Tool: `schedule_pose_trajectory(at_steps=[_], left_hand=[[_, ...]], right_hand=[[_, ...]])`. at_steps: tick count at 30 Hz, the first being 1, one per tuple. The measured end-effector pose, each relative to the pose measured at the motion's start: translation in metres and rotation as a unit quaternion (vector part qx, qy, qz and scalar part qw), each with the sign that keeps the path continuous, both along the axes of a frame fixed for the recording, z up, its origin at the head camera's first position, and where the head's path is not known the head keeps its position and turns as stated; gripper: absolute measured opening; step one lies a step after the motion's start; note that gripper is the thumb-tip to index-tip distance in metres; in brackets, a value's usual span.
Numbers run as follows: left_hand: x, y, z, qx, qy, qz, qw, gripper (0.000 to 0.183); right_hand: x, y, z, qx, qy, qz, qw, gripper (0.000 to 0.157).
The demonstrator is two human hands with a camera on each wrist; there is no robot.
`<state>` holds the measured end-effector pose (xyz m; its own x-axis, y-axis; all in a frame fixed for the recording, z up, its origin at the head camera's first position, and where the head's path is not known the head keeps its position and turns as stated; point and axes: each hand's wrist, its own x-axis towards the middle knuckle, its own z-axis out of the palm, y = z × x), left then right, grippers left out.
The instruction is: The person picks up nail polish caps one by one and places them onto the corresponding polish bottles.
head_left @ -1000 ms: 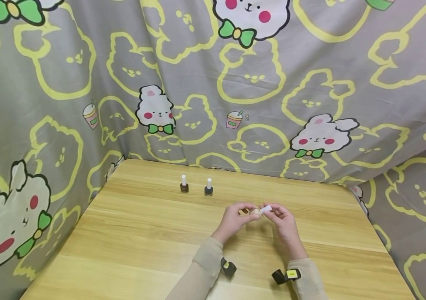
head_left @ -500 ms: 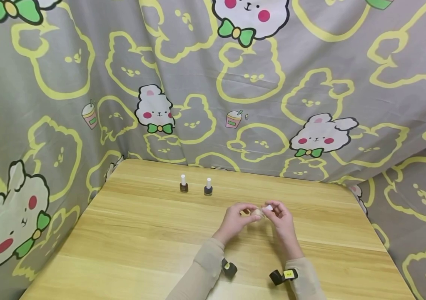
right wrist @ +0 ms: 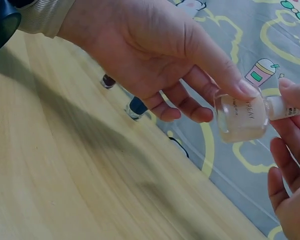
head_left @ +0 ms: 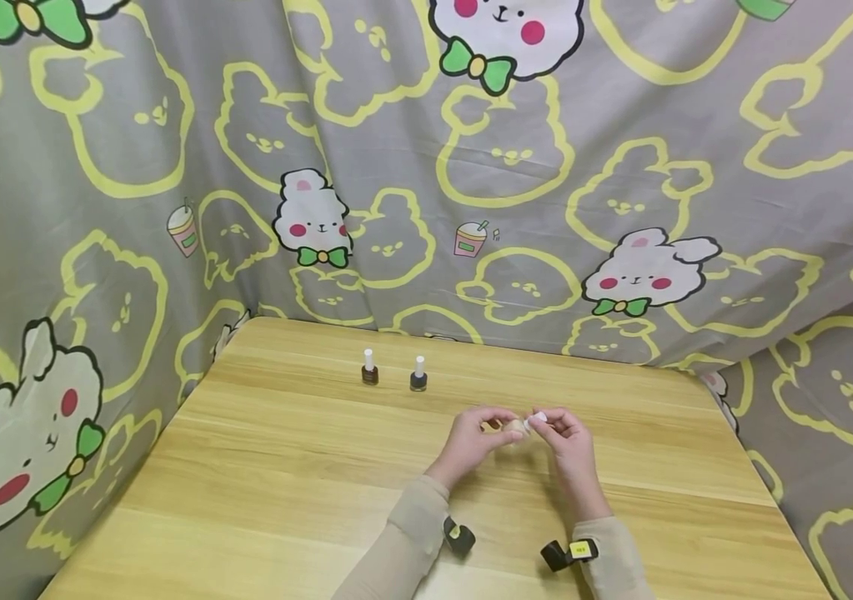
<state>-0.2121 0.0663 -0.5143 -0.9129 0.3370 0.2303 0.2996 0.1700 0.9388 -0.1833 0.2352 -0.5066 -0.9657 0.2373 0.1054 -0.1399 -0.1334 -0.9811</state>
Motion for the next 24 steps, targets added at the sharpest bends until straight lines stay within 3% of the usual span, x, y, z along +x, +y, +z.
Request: schedule_pose_trajectory(at_steps=[7, 11, 15, 20, 24], left_hand=[[0.002, 0.002, 0.002, 0.0, -0.011, -0.002, 0.9999, 0.026], [0.003, 0.002, 0.002, 0.001, -0.012, -0.005, 0.9999, 0.026], [0.003, 0.001, 0.002, 0.002, -0.012, -0.003, 0.9999, 0.028], [0.002, -0.001, 0.003, 0.004, -0.022, 0.006, 0.9997, 0.03], [0.002, -0.003, 0.005, 0.012, -0.033, 0.011, 0.9993, 0.029]], right_hand=[[0.001, -0.007, 0.003, -0.011, -0.002, -0.056, 0.998, 0.024], [0.0, -0.009, 0.001, -0.011, -0.001, -0.059, 0.998, 0.024], [0.0, -0.006, -0.001, -0.017, 0.025, -0.017, 0.999, 0.012], [0.001, -0.001, -0.002, -0.021, 0.058, 0.06, 0.996, 0.037], [0.001, 0.003, -0.004, -0.01, 0.061, 0.087, 0.994, 0.038]])
